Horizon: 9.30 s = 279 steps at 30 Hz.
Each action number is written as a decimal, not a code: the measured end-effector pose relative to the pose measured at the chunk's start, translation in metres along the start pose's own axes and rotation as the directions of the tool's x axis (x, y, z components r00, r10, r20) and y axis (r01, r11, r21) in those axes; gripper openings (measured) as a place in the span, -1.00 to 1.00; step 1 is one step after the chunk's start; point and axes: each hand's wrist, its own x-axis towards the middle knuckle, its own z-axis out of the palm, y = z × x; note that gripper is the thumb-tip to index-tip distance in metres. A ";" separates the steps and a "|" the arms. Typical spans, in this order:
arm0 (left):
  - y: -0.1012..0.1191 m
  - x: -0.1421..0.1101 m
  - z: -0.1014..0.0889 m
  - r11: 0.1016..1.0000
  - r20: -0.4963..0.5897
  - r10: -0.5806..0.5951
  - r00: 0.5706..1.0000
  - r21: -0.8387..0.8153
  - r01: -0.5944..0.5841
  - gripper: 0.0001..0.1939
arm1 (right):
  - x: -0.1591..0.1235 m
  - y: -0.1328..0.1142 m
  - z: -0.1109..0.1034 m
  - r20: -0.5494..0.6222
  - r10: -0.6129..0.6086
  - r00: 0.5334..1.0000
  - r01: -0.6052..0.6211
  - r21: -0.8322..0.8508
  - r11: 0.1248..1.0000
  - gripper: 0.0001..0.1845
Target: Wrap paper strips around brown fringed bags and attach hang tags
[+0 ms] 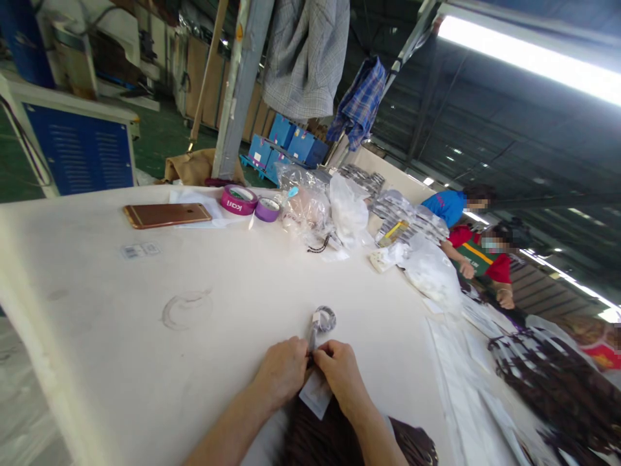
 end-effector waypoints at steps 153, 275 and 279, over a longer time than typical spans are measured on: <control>-0.010 -0.006 -0.001 0.993 -0.092 0.045 0.995 0.115 -0.034 -0.70 | -0.013 -0.012 -0.014 0.081 -0.191 0.978 0.203 -0.185 0.962 -0.93; -0.005 0.002 0.000 0.477 -0.116 -0.260 0.959 -0.879 0.023 -0.93 | 0.002 -0.015 -0.016 0.053 -0.440 0.897 0.443 -0.142 0.885 -0.86; -0.005 0.001 -0.003 0.236 0.007 -0.232 0.973 -0.970 0.064 -0.89 | 0.001 -0.016 -0.018 0.056 -0.477 0.877 0.480 -0.134 0.867 -0.86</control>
